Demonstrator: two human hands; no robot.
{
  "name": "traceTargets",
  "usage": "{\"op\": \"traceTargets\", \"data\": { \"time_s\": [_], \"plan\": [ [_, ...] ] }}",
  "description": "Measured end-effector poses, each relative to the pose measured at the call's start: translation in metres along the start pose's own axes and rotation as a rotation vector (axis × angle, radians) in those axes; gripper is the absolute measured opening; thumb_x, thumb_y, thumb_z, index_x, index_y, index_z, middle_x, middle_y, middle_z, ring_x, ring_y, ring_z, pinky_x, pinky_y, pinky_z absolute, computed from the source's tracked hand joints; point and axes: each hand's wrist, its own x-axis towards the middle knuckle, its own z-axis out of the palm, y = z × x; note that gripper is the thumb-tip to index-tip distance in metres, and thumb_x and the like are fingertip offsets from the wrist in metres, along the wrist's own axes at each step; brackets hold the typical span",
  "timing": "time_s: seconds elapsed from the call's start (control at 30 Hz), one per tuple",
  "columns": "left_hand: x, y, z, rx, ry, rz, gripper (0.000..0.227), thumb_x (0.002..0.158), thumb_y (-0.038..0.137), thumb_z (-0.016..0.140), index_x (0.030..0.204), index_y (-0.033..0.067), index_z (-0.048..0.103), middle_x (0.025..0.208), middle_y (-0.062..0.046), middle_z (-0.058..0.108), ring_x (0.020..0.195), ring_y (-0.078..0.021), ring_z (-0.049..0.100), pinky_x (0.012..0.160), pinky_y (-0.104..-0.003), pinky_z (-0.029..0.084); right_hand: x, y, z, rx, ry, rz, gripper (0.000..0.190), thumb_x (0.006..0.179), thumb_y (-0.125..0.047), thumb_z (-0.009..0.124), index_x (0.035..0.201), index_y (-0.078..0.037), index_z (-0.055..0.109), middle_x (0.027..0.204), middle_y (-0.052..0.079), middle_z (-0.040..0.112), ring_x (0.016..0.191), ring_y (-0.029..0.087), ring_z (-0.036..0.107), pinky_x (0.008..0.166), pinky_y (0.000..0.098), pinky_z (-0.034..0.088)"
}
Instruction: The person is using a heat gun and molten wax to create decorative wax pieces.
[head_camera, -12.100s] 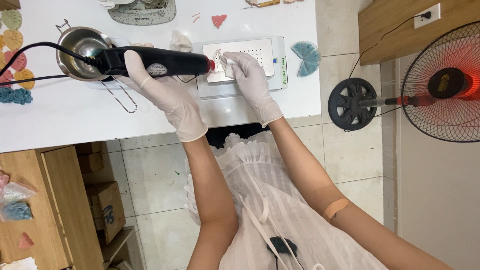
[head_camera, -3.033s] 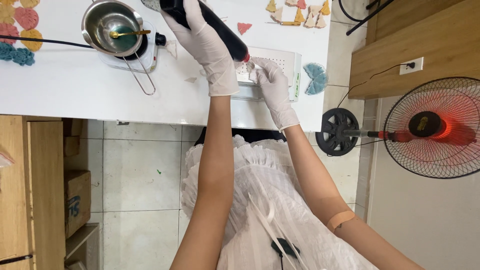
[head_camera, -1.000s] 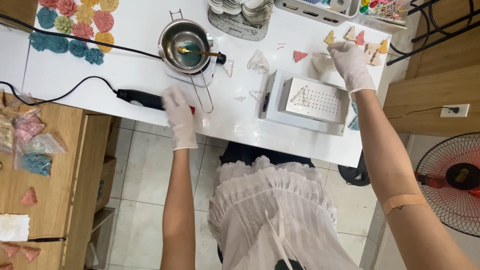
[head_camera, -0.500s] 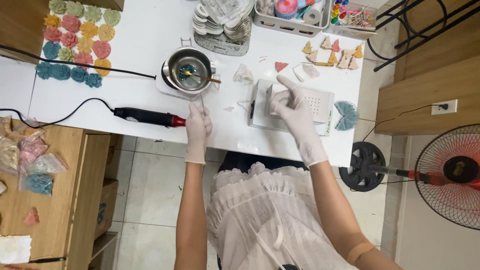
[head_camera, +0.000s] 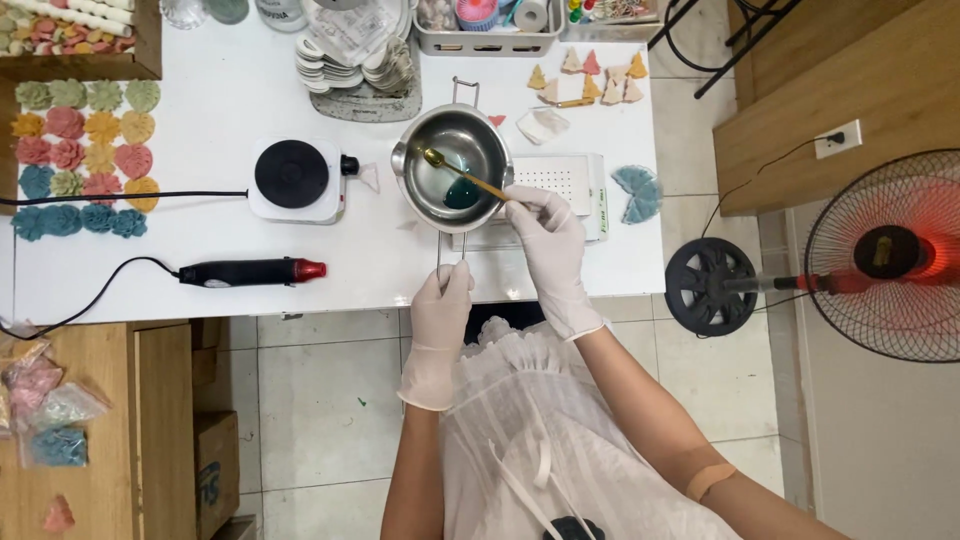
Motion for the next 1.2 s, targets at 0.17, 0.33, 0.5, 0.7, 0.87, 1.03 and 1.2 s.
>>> {"op": "traceTargets", "data": {
  "time_s": [0.17, 0.33, 0.5, 0.7, 0.87, 1.03, 1.2],
  "plan": [
    [-0.012, 0.002, 0.011, 0.152, -0.009, 0.098, 0.032, 0.098, 0.027, 0.064, 0.078, 0.003, 0.063, 0.064, 0.004, 0.051, 0.059, -0.0048, 0.043, 0.055, -0.024, 0.038, 0.009, -0.025, -0.016, -0.018, 0.008, -0.074, 0.019, 0.104, -0.003, 0.059, 0.119, 0.002, 0.071, 0.1, 0.002, 0.07, 0.087, 0.006, 0.06, 0.081, 0.0217, 0.05],
    [-0.014, -0.001, 0.017, 0.23, 0.01, 0.148, 0.029, 0.097, 0.025, 0.065, 0.081, 0.0013, 0.065, 0.066, 0.003, 0.054, 0.061, -0.005, 0.044, 0.058, -0.024, 0.042, 0.011, -0.037, -0.023, -0.201, 0.04, -0.216, 0.02, 0.106, -0.001, 0.058, 0.12, -0.001, 0.072, 0.102, -0.001, 0.064, 0.089, 0.006, 0.059, 0.082, 0.0214, 0.05],
    [-0.021, 0.001, 0.024, 0.271, 0.017, 0.171, 0.031, 0.099, 0.025, 0.065, 0.082, -0.0002, 0.065, 0.065, 0.002, 0.052, 0.062, -0.0056, 0.043, 0.057, -0.026, 0.041, 0.012, -0.05, -0.014, -0.247, -0.003, -0.242, 0.025, 0.103, 0.002, 0.06, 0.125, -0.001, 0.071, 0.11, 0.001, 0.062, 0.099, 0.006, 0.058, 0.089, 0.0199, 0.047],
    [-0.02, -0.003, 0.024, 0.307, 0.018, 0.207, 0.031, 0.099, 0.026, 0.065, 0.082, 0.0001, 0.065, 0.064, 0.001, 0.052, 0.062, -0.0055, 0.043, 0.058, -0.025, 0.043, 0.012, -0.06, -0.019, -0.203, -0.031, -0.235, 0.022, 0.109, -0.001, 0.051, 0.122, -0.001, 0.069, 0.113, 0.003, 0.065, 0.098, 0.009, 0.065, 0.091, 0.0224, 0.053],
    [-0.023, 0.003, 0.024, 0.337, 0.044, 0.168, 0.032, 0.099, 0.027, 0.064, 0.083, 0.0002, 0.065, 0.063, -0.001, 0.053, 0.06, -0.0067, 0.045, 0.058, -0.027, 0.044, 0.009, -0.055, -0.036, -0.332, 0.019, -0.285, 0.02, 0.11, -0.006, 0.05, 0.116, 0.001, 0.068, 0.102, 0.006, 0.072, 0.096, 0.012, 0.069, 0.09, 0.0252, 0.055],
    [-0.019, 0.004, 0.022, 0.427, 0.103, 0.198, 0.031, 0.099, 0.029, 0.064, 0.086, 0.0016, 0.066, 0.063, -0.005, 0.057, 0.059, -0.0104, 0.049, 0.059, -0.03, 0.047, 0.014, -0.038, -0.045, -0.162, 0.053, -0.178, 0.024, 0.112, -0.011, 0.048, 0.113, 0.002, 0.068, 0.101, 0.007, 0.071, 0.094, 0.013, 0.069, 0.09, 0.0272, 0.057],
    [-0.019, 0.006, 0.022, 0.514, 0.142, 0.243, 0.032, 0.098, 0.034, 0.06, 0.091, 0.0031, 0.069, 0.069, -0.012, 0.068, 0.062, -0.0234, 0.065, 0.066, -0.035, 0.052, 0.018, -0.031, -0.042, -0.158, 0.057, -0.126, 0.024, 0.11, -0.015, 0.05, 0.112, 0.002, 0.068, 0.099, 0.006, 0.071, 0.089, 0.012, 0.068, 0.085, 0.0271, 0.057]
  ]
}}
